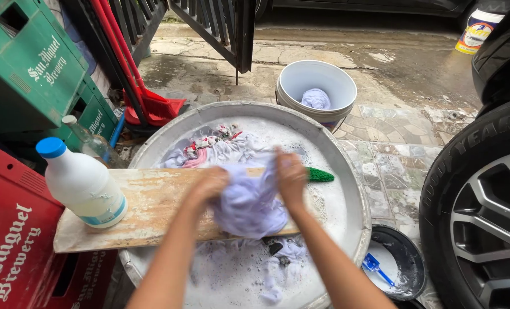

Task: Washing clothes by hand using a brush, basin, and wooden board.

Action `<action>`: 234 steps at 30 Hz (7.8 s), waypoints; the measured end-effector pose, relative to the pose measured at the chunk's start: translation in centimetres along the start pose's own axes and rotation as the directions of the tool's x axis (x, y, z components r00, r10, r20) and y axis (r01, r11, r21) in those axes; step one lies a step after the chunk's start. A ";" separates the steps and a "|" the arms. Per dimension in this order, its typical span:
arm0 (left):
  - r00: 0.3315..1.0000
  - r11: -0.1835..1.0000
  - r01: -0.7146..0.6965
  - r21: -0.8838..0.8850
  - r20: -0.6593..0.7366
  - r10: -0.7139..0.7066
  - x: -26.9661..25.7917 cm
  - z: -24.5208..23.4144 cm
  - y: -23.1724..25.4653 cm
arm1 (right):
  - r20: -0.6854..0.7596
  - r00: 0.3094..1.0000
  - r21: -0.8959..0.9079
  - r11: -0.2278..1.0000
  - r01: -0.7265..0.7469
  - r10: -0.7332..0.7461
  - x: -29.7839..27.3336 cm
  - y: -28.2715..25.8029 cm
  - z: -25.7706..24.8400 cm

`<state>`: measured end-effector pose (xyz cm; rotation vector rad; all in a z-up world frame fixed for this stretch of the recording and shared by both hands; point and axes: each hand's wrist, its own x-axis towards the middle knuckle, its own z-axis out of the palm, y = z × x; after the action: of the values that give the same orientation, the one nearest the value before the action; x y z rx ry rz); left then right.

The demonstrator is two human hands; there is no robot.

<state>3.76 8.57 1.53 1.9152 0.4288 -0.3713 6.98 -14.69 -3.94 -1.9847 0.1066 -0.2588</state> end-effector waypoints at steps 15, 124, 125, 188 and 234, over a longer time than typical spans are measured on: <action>0.843 0.963 -0.205 0.172 -0.468 0.264 -4.2 2.3 -2.0 | 0.482 0.874 0.458 0.835 -0.306 0.055 -5.0 -25.8 -10.0; 0.862 0.972 0.032 0.232 -0.499 0.090 -5.1 -2.4 -14.0 | 0.561 0.527 -0.233 0.732 -0.640 0.639 -17.5 8.5 7.7; 0.855 0.972 0.046 0.229 -0.513 0.080 -5.1 -2.4 -14.0 | 0.516 0.562 -0.272 0.746 -0.608 0.646 -17.5 9.2 8.3; 0.637 0.697 -0.716 -0.026 0.385 0.668 -4.7 37.2 0.7 | 0.140 0.532 -0.154 0.549 -0.822 0.835 -11.5 44.3 -17.6; 0.421 0.813 -0.004 0.582 -0.737 0.529 -5.1 -1.0 -15.2 | 0.262 0.882 -0.402 0.786 0.469 -0.392 -6.2 1.7 19.7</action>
<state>-7.67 14.18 -8.23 2.5578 0.7081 0.9440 5.55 3.29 -14.14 -2.4812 -0.4469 -0.3909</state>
